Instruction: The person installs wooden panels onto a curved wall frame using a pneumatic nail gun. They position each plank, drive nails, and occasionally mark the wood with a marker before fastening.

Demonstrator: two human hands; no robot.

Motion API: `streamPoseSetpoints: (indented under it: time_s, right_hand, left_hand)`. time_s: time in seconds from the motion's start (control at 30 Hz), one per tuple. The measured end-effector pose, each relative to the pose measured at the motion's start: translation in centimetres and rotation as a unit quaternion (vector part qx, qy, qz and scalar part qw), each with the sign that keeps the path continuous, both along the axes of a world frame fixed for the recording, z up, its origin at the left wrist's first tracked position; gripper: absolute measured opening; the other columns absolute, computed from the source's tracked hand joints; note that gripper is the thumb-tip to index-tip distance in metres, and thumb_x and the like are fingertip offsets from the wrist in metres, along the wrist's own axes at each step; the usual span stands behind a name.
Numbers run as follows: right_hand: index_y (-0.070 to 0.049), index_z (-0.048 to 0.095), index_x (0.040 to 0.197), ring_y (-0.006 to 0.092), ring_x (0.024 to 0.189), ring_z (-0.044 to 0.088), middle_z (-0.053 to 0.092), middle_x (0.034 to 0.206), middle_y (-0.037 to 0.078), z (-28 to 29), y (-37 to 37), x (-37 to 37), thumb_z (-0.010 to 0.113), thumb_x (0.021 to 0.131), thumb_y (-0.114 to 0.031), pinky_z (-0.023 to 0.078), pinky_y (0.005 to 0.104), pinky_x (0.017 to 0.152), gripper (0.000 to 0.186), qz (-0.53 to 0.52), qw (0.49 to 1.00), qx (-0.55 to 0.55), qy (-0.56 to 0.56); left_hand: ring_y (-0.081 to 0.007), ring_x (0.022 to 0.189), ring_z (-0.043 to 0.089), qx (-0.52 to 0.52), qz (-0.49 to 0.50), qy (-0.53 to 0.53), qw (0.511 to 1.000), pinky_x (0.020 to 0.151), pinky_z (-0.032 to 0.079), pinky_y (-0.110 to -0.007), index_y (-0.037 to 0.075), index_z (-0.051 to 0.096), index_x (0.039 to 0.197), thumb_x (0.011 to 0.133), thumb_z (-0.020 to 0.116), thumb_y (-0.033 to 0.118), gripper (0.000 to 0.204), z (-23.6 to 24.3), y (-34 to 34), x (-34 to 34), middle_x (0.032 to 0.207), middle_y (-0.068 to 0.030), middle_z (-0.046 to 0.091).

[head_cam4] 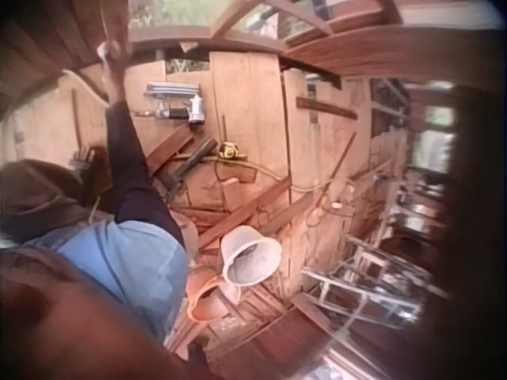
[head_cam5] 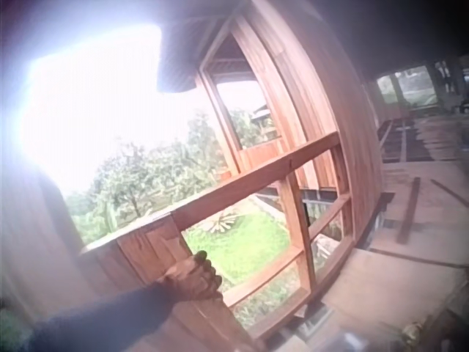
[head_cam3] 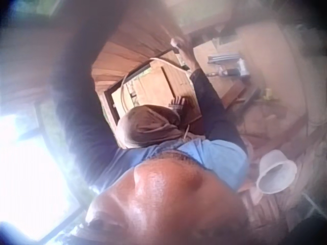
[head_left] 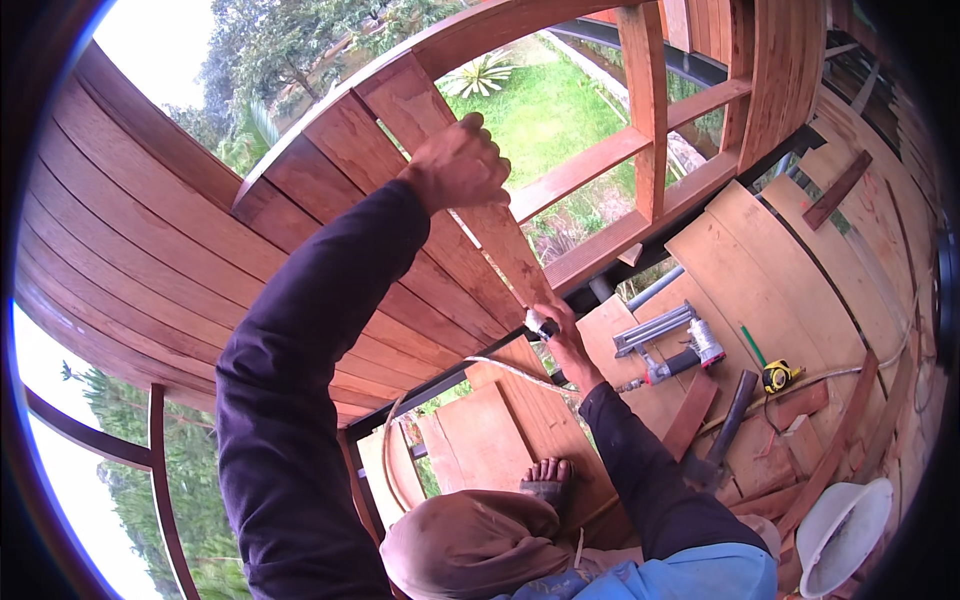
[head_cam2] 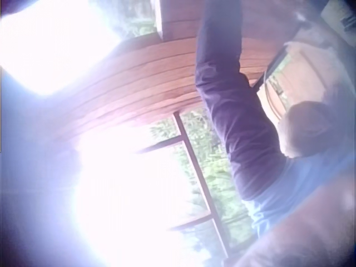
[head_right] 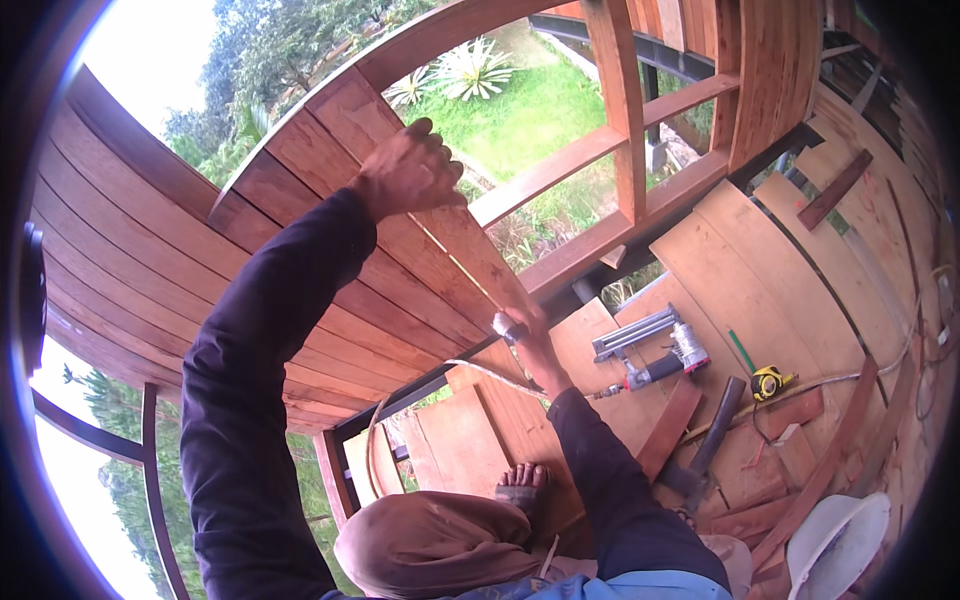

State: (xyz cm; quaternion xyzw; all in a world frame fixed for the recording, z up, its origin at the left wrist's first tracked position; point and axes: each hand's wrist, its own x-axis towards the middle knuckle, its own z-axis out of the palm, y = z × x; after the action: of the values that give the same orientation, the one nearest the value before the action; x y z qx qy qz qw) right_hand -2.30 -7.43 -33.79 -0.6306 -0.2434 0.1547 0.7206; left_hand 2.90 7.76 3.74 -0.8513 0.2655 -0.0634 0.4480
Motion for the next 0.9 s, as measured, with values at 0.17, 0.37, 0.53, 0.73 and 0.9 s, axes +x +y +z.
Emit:
streamPoseSetpoints:
  time_s: [0.17,0.37,0.53,0.73,0.9]
  right_hand:
    - [-0.008,0.063,0.128,0.0321,0.133,0.044,0.048,0.14,0.016,-2.6,-0.7,-1.8,0.067,0.095,-0.026,0.034,0.038,0.112,0.038,0.07,0.988,0.016,0.138]
    - [-0.012,0.058,0.135,0.0187,0.128,0.049,0.05,0.142,0.007,-2.8,-0.8,-2.3,0.066,0.096,-0.032,0.049,0.0372,0.092,0.045,0.11,0.95,0.037,0.291]
    - [-0.012,0.053,0.139,0.0167,0.123,0.054,0.055,0.136,0.004,-2.8,-0.1,-2.5,0.061,0.097,-0.029,0.052,0.0359,0.089,0.046,0.121,0.952,0.015,0.281]
    - [-0.013,0.06,0.132,0.0144,0.12,0.056,0.057,0.133,0.001,-1.8,-0.3,-3.4,0.05,0.099,-0.02,0.057,0.0323,0.086,0.036,0.146,0.947,-0.021,0.286]
    - [-0.013,0.064,0.129,0.0129,0.116,0.058,0.058,0.131,0.002,-2.1,-0.4,-3.8,0.05,0.097,-0.017,0.056,0.0283,0.083,0.035,0.16,0.952,-0.04,0.26]
  left_hand:
    - [-0.0193,0.083,0.065,-0.024,0.033,0.015,0.999,0.091,0.044,-0.036,0.014,0.071,0.087,0.088,0.063,0.056,0.043,-0.4,1.4,0.8,0.079,-0.0035,0.071]
    - [-0.0194,0.085,0.065,-0.001,0.058,0.015,0.998,0.095,0.043,-0.037,0.014,0.071,0.09,0.091,0.06,0.058,0.046,-0.4,1.6,0.7,0.082,-0.0046,0.072]
    - [-0.0193,0.086,0.066,-0.006,0.059,0.014,0.998,0.095,0.043,-0.037,0.014,0.071,0.092,0.09,0.06,0.058,0.046,-0.3,1.9,0.8,0.082,-0.0043,0.072]
    - [-0.0188,0.081,0.066,0.002,-0.004,-0.021,1.0,0.089,0.045,-0.036,0.015,0.071,0.085,0.085,0.065,0.056,0.042,-0.7,2.5,0.8,0.077,-0.0005,0.07]
    - [-0.019,0.085,0.065,0.001,0.015,-0.002,1.0,0.092,0.044,-0.038,0.014,0.07,0.091,0.09,0.06,0.057,0.044,-0.4,2.4,0.7,0.082,-0.0043,0.072]
